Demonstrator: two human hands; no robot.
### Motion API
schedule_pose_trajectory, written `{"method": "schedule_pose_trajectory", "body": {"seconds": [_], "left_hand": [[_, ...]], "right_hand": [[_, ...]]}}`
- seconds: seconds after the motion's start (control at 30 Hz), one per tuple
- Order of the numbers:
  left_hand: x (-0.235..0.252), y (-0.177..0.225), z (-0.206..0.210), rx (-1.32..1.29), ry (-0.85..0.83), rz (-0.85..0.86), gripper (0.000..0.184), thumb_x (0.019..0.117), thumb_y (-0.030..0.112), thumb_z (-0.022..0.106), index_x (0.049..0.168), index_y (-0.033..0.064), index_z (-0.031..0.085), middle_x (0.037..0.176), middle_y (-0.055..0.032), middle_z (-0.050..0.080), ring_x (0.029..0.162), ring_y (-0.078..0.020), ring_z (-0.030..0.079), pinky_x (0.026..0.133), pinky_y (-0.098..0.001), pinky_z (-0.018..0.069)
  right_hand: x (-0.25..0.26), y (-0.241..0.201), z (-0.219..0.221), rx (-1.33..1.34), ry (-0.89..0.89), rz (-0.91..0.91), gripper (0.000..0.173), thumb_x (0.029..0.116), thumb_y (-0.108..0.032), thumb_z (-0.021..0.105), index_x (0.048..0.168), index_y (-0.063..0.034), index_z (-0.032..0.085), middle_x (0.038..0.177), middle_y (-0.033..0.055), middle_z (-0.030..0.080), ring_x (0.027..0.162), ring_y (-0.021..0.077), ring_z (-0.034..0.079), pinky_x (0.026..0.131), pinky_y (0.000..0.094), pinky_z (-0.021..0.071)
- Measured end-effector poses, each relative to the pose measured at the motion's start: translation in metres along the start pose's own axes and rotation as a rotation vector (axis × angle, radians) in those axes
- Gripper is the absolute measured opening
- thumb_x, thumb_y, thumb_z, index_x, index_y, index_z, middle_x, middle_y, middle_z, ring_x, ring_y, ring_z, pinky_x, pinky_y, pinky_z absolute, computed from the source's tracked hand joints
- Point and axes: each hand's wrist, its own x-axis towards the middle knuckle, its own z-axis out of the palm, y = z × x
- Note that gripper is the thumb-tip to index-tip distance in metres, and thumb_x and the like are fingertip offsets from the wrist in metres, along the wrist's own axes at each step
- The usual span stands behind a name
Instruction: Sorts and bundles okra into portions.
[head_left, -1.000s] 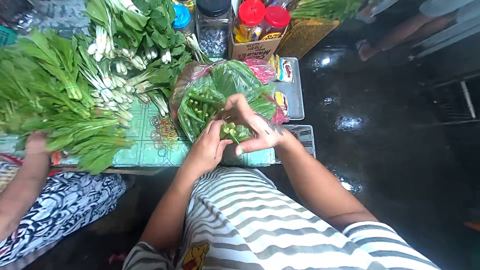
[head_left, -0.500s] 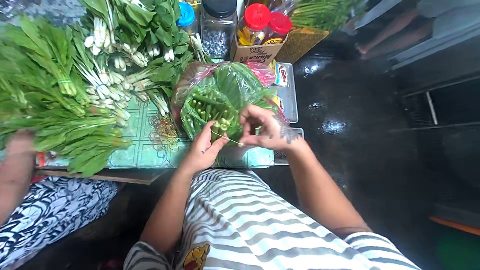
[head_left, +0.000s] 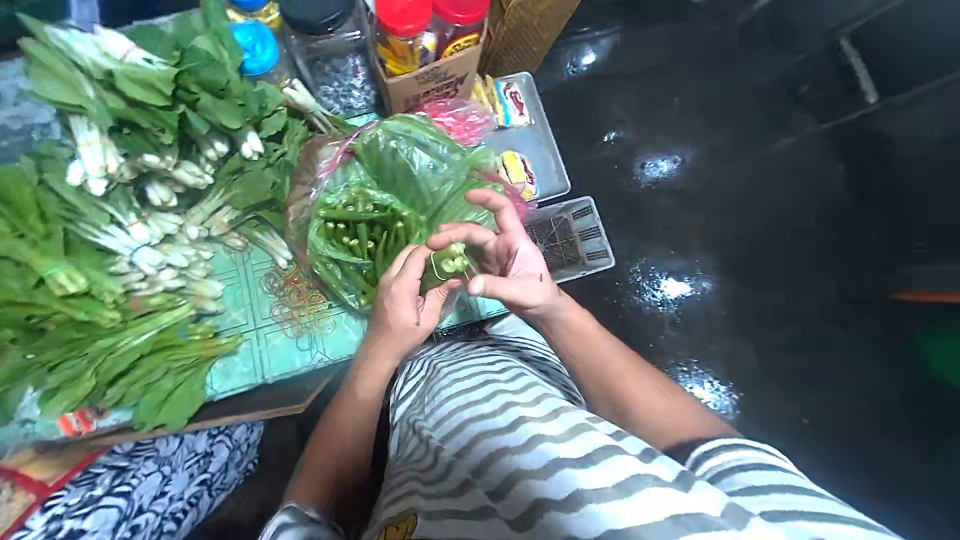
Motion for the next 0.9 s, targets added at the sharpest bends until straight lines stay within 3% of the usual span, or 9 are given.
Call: {"method": "schedule_pose_trajectory", "body": {"seconds": [0.1,0.17,0.3,0.4,0.47,0.6,0.77,0.83,0.9], "left_hand": [[0.017,0.029,0.024,0.368,-0.055,0.069,0.038,0.0937,0.025,0.067,0.127,0.0064,0.067,0.113,-0.0085,0.068,0.1,-0.0209,0.068,0.086,-0.0429,0.0591],[0.027,0.05,0.05,0.487,-0.099,0.093,0.038,0.088,0.018,0.068,0.125,0.0065,0.068,0.111,-0.0095,0.07,0.102,-0.0256,0.069,0.087,-0.0477,0.0586],[0.047,0.075,0.111,0.513,-0.182,0.068,0.037,0.0958,0.029,0.067,0.127,0.009,0.066,0.11,-0.0068,0.071,0.101,-0.0222,0.07,0.089,-0.0462,0.0584],[0.061,0.076,0.152,0.381,-0.212,0.003,0.057,0.0996,0.045,0.063,0.145,0.0121,0.054,0.124,-0.0061,0.068,0.105,-0.0182,0.069,0.09,-0.0454,0.0597],[0.067,0.075,0.181,0.185,-0.231,-0.049,0.056,0.1024,0.048,0.055,0.146,0.0139,0.053,0.125,-0.0039,0.067,0.105,-0.0132,0.067,0.089,-0.0404,0.0602],[0.068,0.066,0.245,-0.3,-0.217,-0.298,0.041,0.1086,0.038,0.041,0.138,0.013,0.055,0.101,-0.0037,0.067,0.08,-0.0123,0.065,0.069,-0.0329,0.0583],[0.069,0.048,0.303,-0.544,-0.157,-0.613,0.048,0.107,0.044,0.033,0.146,0.0174,0.043,0.111,-0.0038,0.065,0.1,-0.0149,0.065,0.087,-0.0389,0.057],[0.07,0.04,0.311,-0.575,-0.15,-0.631,0.046,0.1068,0.041,0.037,0.148,0.0201,0.039,0.115,-0.0054,0.064,0.102,-0.0184,0.065,0.088,-0.0417,0.0572],[0.073,0.038,0.313,-0.591,-0.172,-0.592,0.047,0.1071,0.039,0.039,0.149,0.0183,0.037,0.121,-0.0077,0.064,0.108,-0.0214,0.065,0.092,-0.0435,0.0562]], "right_hand": [[-0.003,-0.018,-0.035,-0.362,-0.061,-0.151,0.104,0.0705,-0.018,0.089,0.152,-0.0055,0.026,0.117,0.0123,0.066,0.113,0.0284,0.065,0.095,0.0444,0.0589],[-0.009,-0.03,-0.061,-0.449,-0.091,-0.18,0.095,0.0704,-0.021,0.087,0.148,-0.0029,0.035,0.121,0.011,0.064,0.114,0.0239,0.063,0.097,0.0417,0.0573],[-0.044,-0.045,-0.119,0.192,-0.006,-0.063,0.062,0.0785,-0.023,0.073,0.134,-0.0112,0.049,0.124,0.0132,0.063,0.109,0.0253,0.064,0.088,0.0415,0.0571],[-0.072,-0.048,-0.167,0.191,0.11,-0.076,0.055,0.0806,-0.024,0.065,0.132,-0.0119,0.049,0.124,0.0098,0.058,0.112,0.0227,0.059,0.093,0.0404,0.0527],[-0.091,-0.045,-0.192,0.045,0.168,0.003,0.054,0.0841,-0.026,0.067,0.134,-0.013,0.049,0.121,0.0066,0.059,0.105,0.018,0.061,0.086,0.0354,0.0549],[-0.133,-0.022,-0.214,0.048,0.205,0.138,0.072,0.0933,-0.049,0.064,0.15,-0.0155,0.036,0.129,0.0065,0.062,0.109,0.0182,0.064,0.09,0.0412,0.0569],[-0.178,0.012,-0.217,0.209,0.313,0.406,0.097,0.0849,-0.025,0.08,0.157,-0.0029,0.019,0.14,0.0131,0.057,0.124,0.0174,0.061,0.108,0.0376,0.0525],[-0.182,0.011,-0.225,0.138,0.355,0.482,0.08,0.091,-0.023,0.077,0.154,-0.0073,0.03,0.122,0.0125,0.066,0.096,0.0176,0.07,0.083,0.036,0.0624],[-0.184,0.009,-0.235,0.008,0.325,0.525,0.07,0.0962,-0.024,0.071,0.154,-0.0104,0.034,0.112,0.0103,0.067,0.077,0.0135,0.066,0.067,0.0308,0.0586]]}}
